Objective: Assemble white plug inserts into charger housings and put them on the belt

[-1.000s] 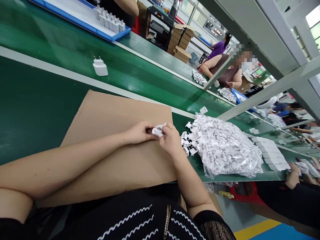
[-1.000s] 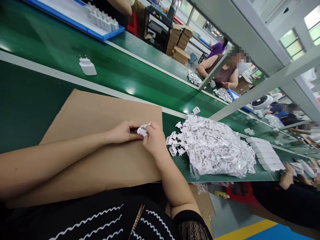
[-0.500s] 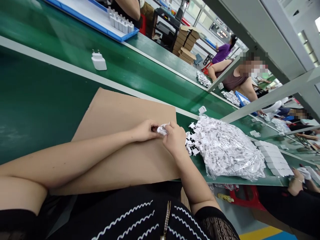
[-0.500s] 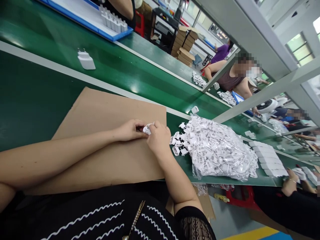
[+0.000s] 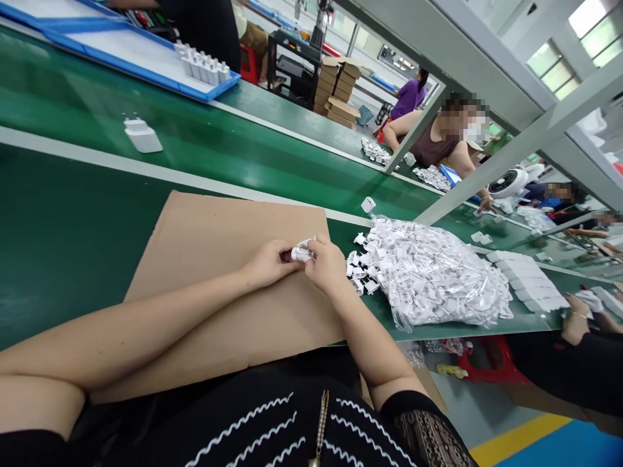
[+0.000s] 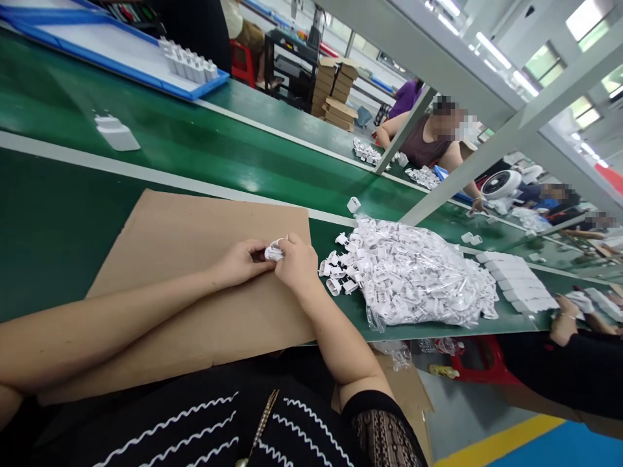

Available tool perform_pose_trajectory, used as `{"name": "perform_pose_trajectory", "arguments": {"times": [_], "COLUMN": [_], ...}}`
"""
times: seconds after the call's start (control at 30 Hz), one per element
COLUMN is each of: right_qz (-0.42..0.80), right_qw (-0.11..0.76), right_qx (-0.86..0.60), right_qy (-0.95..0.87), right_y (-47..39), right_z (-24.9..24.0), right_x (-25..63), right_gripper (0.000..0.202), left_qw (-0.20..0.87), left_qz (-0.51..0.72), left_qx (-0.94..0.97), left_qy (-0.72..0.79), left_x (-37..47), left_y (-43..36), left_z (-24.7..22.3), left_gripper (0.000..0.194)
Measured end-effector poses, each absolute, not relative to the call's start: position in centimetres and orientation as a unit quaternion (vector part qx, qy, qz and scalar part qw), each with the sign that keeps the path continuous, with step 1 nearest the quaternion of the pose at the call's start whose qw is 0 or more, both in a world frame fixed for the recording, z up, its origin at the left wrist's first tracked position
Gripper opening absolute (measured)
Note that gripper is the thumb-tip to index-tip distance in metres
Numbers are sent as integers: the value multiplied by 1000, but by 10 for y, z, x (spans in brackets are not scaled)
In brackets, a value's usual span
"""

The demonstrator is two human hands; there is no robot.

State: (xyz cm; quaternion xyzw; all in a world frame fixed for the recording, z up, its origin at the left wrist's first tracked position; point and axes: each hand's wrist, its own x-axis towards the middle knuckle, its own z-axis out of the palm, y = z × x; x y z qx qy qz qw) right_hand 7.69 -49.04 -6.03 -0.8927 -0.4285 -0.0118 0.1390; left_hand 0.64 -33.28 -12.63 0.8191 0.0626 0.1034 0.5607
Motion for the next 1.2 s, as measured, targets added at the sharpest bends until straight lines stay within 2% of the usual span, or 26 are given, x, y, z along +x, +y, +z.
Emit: {"name": "perform_pose_trajectory", "arguments": {"times": [0.13,0.43,0.67,0.73,0.83,0.9,1.07,1.2], "right_qz": [0,26,-6,4,22,29,34,17], "right_qw": [139,159,133,138,159,170,174,154], "right_qx": [-877,-891,-886,-889,-889,-887,-890,-895], "right_qy": [-460,-425,-444,-437,-429,-428,-420,-417], "right_y": [-493,-492,-492,-493,-495,-496,-495,-492], "right_z": [-53,-63,-59,-59,-61,-61,-63,-63], "right_x": [81,90,85,85,86,86,86,84], "right_gripper": [28,22,29,26,24,26,21,16], "left_qw": [570,562,564,580,617,613,472,307], "left_qz": [60,58,61,51,17,2,78,165], "left_qx": [816,823,821,811,787,790,876,933], "left_qy": [71,67,60,46,12,-7,-60,-92], "left_x": [8,8,9,8,5,2,-1,-2], "left_y": [-330,-328,-328,-325,-319,-315,-310,-314], "left_z": [-122,-119,-120,-117,-106,-99,-106,-128], "left_gripper": [45,50,45,49,66,69,41,46]}}
